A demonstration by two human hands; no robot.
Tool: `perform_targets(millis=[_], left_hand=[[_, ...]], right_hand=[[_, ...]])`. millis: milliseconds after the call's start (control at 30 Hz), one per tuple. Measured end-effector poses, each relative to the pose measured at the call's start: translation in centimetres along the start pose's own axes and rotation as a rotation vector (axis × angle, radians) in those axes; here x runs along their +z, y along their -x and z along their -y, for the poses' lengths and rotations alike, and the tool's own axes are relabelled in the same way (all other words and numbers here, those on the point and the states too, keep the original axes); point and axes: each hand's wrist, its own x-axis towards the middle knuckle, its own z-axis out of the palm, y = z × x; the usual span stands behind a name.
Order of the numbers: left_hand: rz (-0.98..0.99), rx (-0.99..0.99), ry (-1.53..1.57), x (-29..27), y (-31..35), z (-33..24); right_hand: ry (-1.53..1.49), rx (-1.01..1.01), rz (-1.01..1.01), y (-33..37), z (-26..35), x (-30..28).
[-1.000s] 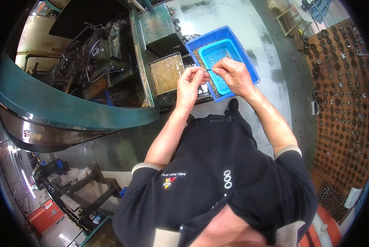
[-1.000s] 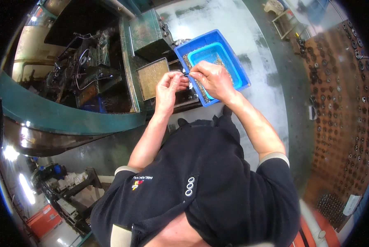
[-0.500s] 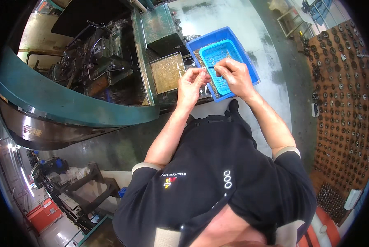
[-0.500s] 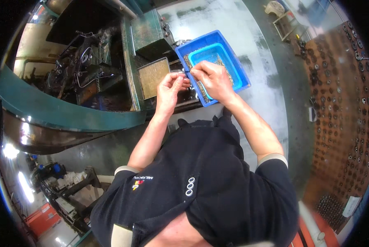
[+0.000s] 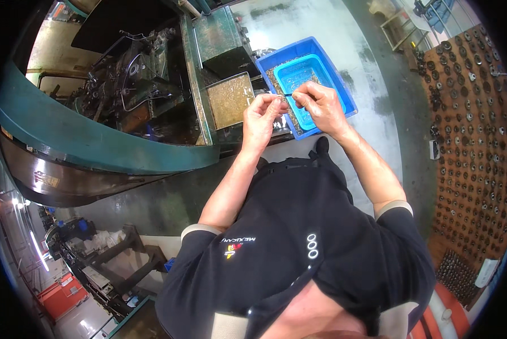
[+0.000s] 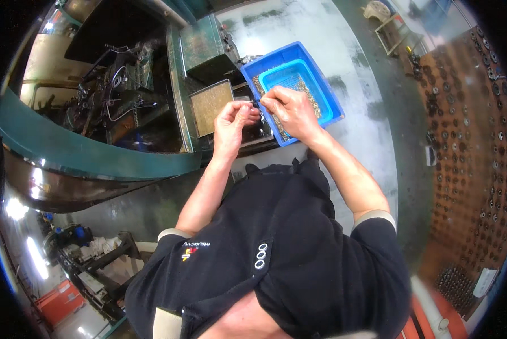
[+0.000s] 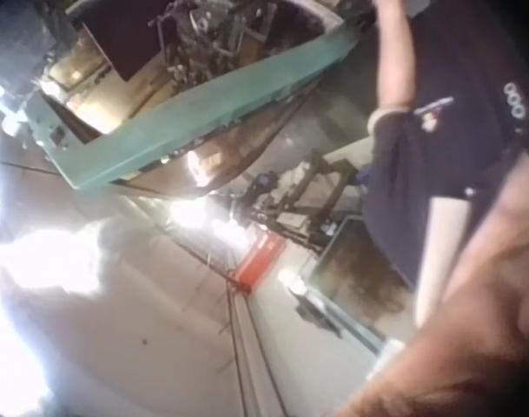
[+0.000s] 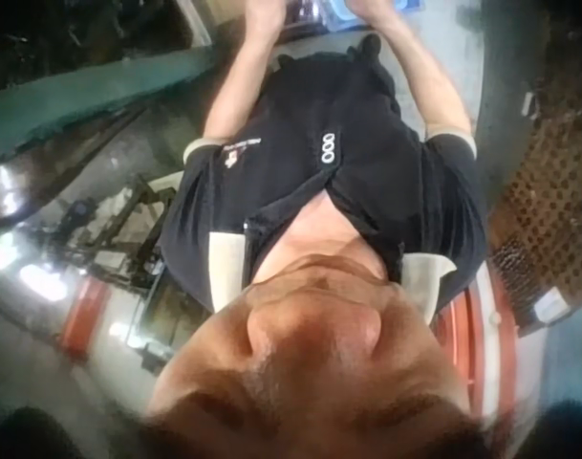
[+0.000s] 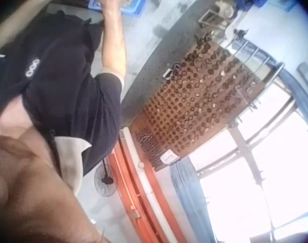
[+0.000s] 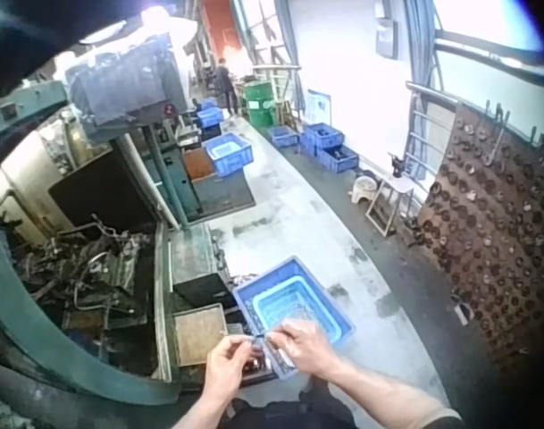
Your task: Inspecting and measuring small metal parts using a vernier caliper at a production workstation.
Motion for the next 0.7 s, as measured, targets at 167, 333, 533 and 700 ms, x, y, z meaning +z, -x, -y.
perform_targets(millis=[167,333,533,700], left_hand=[[0.006,0.012,0.015,-0.1,-0.4,-0.3],[-0.006,0.036,0.001,-0.4,0.0,-0.1],[-0.036,0.056,0.032,-0.4,0.0,-1.4],[-0.031,0.089,0.06,-0.7,0.2,-1.1]], right_hand=[[0.072,-0.059,0.007,0.1,-0.1,0.3],[-0.057,0.066,0.009,-0.1,0.3,0.5],[0.021,0.005,0.054,-0.3,0.1,1.0],[0.005,0.062,0.078,-0.6,0.7,1.3]])
